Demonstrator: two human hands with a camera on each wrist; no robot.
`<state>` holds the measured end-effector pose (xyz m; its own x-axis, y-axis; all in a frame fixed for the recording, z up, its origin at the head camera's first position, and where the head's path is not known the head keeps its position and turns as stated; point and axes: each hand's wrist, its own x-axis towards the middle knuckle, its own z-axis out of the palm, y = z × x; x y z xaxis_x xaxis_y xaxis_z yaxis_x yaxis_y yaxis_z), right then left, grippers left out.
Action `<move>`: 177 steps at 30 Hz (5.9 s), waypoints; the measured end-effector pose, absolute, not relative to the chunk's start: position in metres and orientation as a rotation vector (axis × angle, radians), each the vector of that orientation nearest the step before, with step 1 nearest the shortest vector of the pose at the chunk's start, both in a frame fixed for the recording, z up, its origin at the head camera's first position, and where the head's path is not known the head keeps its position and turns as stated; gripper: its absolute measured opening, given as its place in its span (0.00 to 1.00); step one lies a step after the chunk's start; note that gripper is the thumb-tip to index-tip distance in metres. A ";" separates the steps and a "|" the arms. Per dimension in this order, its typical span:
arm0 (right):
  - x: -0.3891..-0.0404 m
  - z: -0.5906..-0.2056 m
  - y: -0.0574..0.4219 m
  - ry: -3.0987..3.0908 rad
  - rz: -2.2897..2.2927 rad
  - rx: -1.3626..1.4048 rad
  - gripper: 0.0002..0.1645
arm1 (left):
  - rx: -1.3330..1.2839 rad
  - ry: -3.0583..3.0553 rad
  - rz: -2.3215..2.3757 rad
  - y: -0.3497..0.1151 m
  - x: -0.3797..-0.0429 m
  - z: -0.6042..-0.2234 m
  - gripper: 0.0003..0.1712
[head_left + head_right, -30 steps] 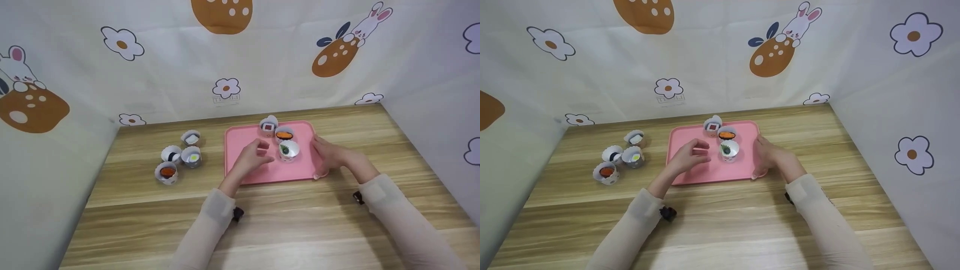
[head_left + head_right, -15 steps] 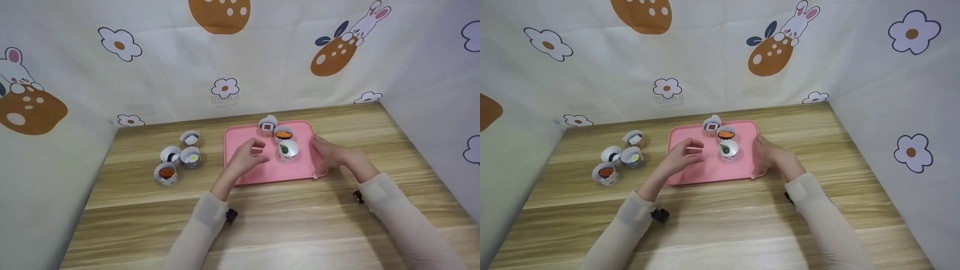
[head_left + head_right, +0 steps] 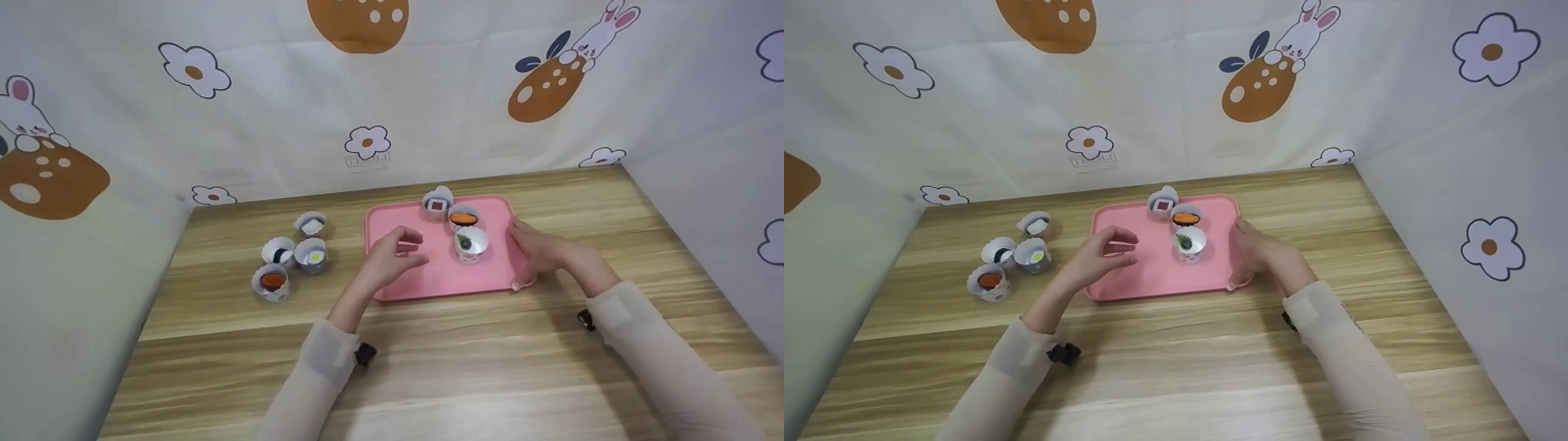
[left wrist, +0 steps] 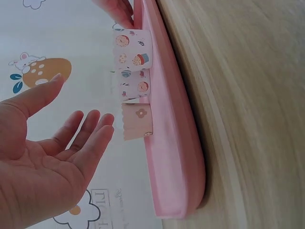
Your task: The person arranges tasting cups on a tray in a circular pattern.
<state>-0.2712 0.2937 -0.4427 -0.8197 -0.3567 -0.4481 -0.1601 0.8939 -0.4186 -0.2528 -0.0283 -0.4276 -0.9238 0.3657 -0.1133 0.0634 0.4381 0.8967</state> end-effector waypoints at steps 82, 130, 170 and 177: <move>-0.269 -0.440 0.294 2.549 -0.475 -0.462 0.77 | -0.163 2.586 1.715 -0.236 -0.212 -0.429 0.37; -0.270 -0.443 0.297 2.533 -0.535 -0.422 0.78 | -0.107 2.741 1.229 -0.227 -0.209 -0.449 0.30; -0.268 -0.441 0.296 2.528 -0.518 -0.439 0.77 | 0.322 2.726 1.267 -0.141 -0.222 -0.446 0.29; -0.270 -0.444 0.296 2.529 -0.521 -0.431 0.78 | 0.319 2.677 1.270 -0.124 -0.226 -0.446 0.32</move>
